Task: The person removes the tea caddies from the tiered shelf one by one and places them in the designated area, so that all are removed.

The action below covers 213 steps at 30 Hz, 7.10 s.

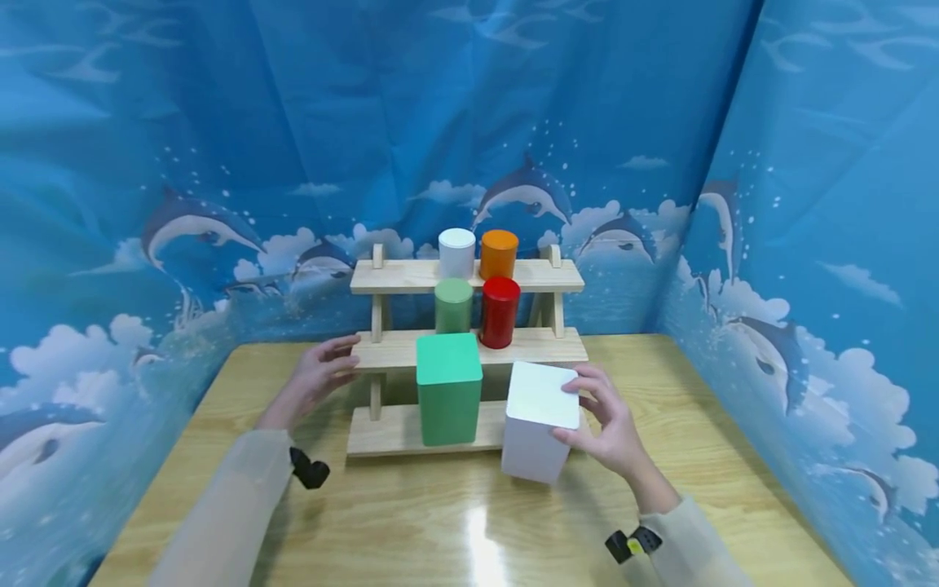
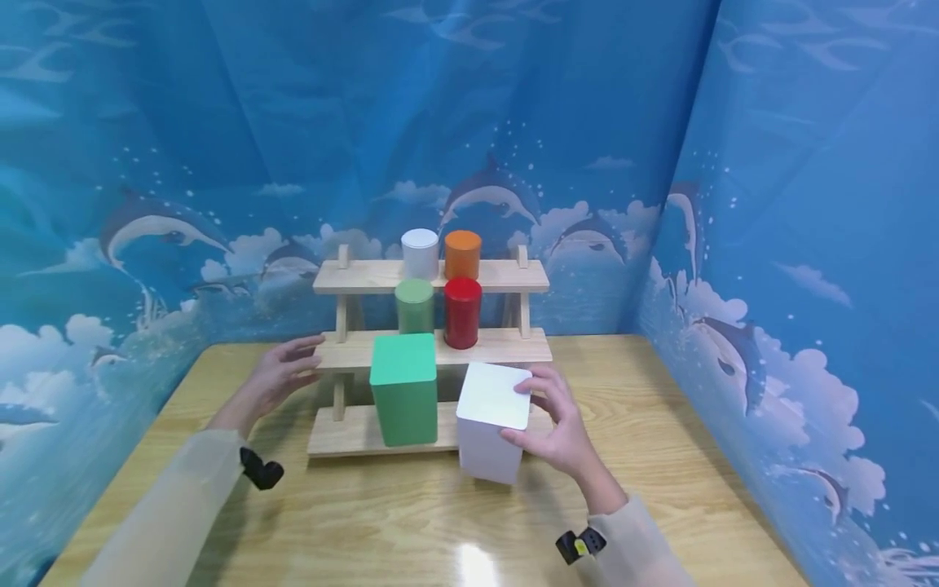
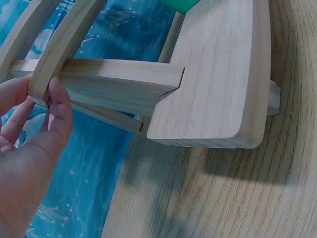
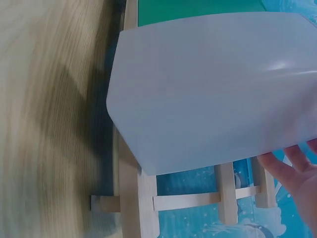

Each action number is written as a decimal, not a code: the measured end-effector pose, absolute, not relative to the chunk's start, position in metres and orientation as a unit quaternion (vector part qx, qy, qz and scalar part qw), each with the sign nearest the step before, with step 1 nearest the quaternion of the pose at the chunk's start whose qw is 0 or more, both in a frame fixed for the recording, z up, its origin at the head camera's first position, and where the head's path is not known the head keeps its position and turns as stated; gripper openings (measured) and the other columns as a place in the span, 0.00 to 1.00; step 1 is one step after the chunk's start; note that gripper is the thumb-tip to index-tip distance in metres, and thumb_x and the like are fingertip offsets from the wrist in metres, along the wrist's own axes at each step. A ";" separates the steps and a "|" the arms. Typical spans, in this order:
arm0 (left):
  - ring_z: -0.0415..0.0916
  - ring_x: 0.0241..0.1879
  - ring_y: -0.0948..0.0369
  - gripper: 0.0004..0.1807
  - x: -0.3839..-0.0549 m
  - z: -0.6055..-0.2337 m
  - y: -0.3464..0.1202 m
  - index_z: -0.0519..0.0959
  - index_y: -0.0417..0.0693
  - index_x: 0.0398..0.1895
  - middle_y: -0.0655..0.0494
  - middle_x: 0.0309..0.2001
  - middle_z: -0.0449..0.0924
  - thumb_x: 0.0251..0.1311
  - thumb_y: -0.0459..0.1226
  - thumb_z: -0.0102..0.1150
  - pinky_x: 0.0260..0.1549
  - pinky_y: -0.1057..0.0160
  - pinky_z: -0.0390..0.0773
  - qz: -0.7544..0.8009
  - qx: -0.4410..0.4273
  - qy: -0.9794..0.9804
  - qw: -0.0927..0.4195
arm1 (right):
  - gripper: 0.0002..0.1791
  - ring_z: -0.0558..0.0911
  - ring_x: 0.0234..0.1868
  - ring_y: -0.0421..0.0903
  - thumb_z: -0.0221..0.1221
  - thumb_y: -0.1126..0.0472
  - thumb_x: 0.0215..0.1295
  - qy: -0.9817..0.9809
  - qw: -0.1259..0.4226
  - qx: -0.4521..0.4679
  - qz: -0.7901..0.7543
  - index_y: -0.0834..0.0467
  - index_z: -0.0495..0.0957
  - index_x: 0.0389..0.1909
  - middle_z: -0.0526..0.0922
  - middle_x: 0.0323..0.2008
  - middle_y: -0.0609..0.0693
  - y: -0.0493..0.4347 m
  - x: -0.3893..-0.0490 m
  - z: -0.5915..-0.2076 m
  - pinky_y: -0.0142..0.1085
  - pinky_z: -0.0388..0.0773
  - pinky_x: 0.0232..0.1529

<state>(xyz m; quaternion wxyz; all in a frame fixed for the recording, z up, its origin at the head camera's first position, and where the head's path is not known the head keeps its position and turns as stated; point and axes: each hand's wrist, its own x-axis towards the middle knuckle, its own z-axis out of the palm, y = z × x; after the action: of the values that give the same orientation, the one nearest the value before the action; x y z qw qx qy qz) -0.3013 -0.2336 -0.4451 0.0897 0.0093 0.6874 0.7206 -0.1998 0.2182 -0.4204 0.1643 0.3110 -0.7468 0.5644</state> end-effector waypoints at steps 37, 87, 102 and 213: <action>0.68 0.48 0.59 0.30 -0.304 -0.440 -0.231 0.63 0.42 0.65 0.50 0.57 0.63 0.60 0.33 0.59 0.49 0.58 0.75 0.734 -0.014 0.674 0.086 | 0.27 0.70 0.51 0.55 0.70 0.59 0.49 -0.675 0.155 0.459 0.556 0.68 0.69 0.44 0.63 0.49 0.74 0.137 -0.159 -0.403 0.44 0.76 0.49; 0.60 0.58 0.54 0.31 -0.306 -0.440 -0.234 0.62 0.43 0.66 0.46 0.64 0.56 0.59 0.33 0.60 0.51 0.60 0.73 0.741 -0.029 0.664 0.098 | 0.36 0.67 0.46 0.64 0.76 0.68 0.25 -0.656 0.209 0.510 0.517 0.64 0.67 0.40 0.64 0.44 0.72 0.033 -0.161 -0.426 0.37 0.76 0.47; 0.66 0.52 0.58 0.32 -0.306 -0.442 -0.234 0.61 0.43 0.66 0.44 0.65 0.56 0.59 0.34 0.59 0.46 0.64 0.76 0.736 -0.017 0.670 0.097 | 0.35 0.66 0.49 0.65 0.75 0.70 0.29 -0.682 0.144 0.494 0.520 0.64 0.65 0.40 0.62 0.47 0.71 0.030 -0.160 -0.433 0.38 0.75 0.51; 0.63 0.58 0.50 0.28 -0.311 -0.445 -0.225 0.66 0.43 0.63 0.45 0.62 0.61 0.58 0.31 0.59 0.54 0.52 0.70 0.753 -0.024 0.654 0.068 | 0.35 0.59 0.64 0.57 0.64 0.75 0.50 -0.732 0.086 0.389 0.553 0.70 0.61 0.61 0.55 0.66 0.66 0.109 -0.246 -0.384 0.58 0.63 0.58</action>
<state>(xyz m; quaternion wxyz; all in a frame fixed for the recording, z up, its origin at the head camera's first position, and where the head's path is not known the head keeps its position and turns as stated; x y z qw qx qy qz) -0.3110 -0.2254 -0.4445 0.0675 -0.0241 0.6543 0.7528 -0.2456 0.1086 -0.3838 0.0859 0.3892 -0.7320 0.5526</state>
